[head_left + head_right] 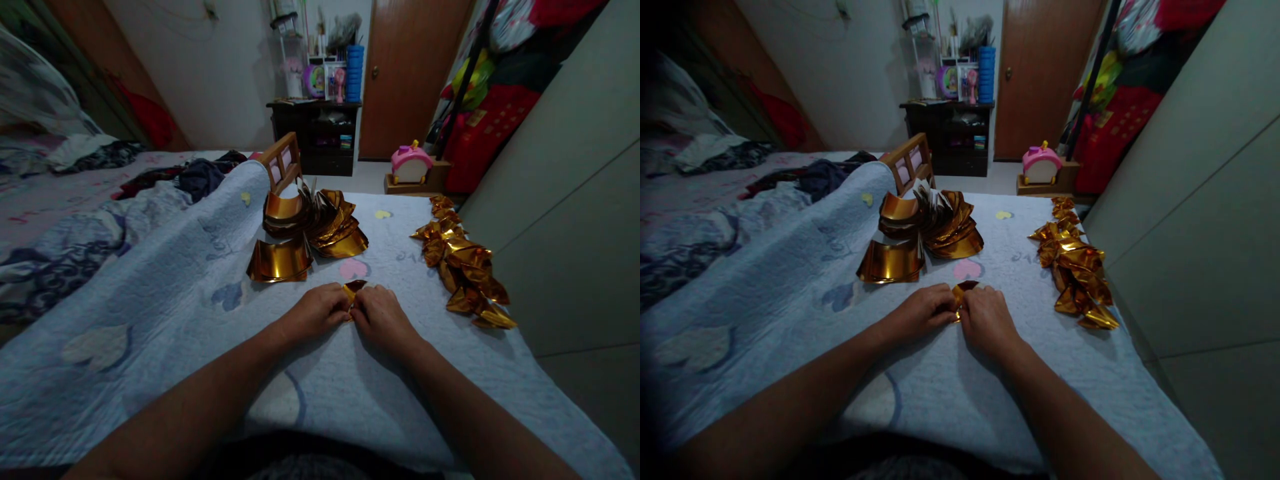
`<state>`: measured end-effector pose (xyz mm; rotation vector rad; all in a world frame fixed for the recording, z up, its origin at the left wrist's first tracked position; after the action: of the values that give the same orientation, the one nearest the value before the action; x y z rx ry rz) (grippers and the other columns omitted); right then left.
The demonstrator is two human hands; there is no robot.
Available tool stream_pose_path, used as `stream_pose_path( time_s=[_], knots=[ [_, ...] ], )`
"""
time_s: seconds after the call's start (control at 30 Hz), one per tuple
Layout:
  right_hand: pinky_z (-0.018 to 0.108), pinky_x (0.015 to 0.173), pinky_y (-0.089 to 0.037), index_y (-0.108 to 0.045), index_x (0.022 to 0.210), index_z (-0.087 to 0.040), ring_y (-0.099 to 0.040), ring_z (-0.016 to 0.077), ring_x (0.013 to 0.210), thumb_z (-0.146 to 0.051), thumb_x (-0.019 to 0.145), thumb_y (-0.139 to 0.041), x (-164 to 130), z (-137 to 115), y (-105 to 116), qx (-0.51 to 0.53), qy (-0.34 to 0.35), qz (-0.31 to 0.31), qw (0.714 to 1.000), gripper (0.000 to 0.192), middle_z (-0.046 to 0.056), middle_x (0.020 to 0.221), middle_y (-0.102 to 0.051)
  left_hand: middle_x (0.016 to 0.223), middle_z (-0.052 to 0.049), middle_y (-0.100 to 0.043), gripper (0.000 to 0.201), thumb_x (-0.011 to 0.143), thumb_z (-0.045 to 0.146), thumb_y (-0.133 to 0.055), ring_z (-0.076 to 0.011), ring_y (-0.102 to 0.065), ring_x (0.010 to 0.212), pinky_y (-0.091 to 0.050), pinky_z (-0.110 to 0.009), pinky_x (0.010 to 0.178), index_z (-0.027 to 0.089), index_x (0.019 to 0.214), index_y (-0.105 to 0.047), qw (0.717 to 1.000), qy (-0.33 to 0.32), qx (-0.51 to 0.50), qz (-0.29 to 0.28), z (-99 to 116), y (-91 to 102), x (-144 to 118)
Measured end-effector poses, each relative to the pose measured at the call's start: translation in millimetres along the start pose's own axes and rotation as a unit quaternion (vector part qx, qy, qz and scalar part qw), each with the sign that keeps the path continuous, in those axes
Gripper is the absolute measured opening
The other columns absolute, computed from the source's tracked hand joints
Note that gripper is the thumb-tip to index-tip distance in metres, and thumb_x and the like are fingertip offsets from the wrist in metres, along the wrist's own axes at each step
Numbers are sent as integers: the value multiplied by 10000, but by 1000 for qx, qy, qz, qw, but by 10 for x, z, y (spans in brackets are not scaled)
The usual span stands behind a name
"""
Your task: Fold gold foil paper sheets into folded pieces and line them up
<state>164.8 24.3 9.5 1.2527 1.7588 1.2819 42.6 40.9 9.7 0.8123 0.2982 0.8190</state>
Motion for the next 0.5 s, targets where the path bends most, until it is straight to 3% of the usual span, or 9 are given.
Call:
stream_pose_path(
  time_s=[0.17, 0.5],
  knots=[
    [343, 727, -313, -650, 874, -186, -563, 239, 863, -208, 917, -571, 1, -5, 4, -7, -2, -3, 1000, 93, 82, 885, -676, 890, -32, -598, 68, 897, 187, -595, -183, -567, 872, -436, -298, 792, 187, 829, -599, 1000, -11, 18, -6, 46, 8, -18],
    [349, 725, -306, -666, 907, -178, -575, 250, 878, -212, 932, -557, 0, -17, 21, -10, -5, -9, 1000, 117, 86, 906, -689, 902, -38, -598, 63, 868, 197, -638, -203, -551, 895, -421, -319, 813, 189, 844, -581, 998, -2, 57, -15, 52, -13, -8]
  ],
)
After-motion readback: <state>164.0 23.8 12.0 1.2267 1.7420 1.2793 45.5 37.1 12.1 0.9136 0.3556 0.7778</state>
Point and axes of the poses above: each hand's wrist, its own x-axis towards the middle knuckle, its own y-axis out of the back of the hand, z = x × y, the point moved 6 cm from there along x, towards the middle knuckle
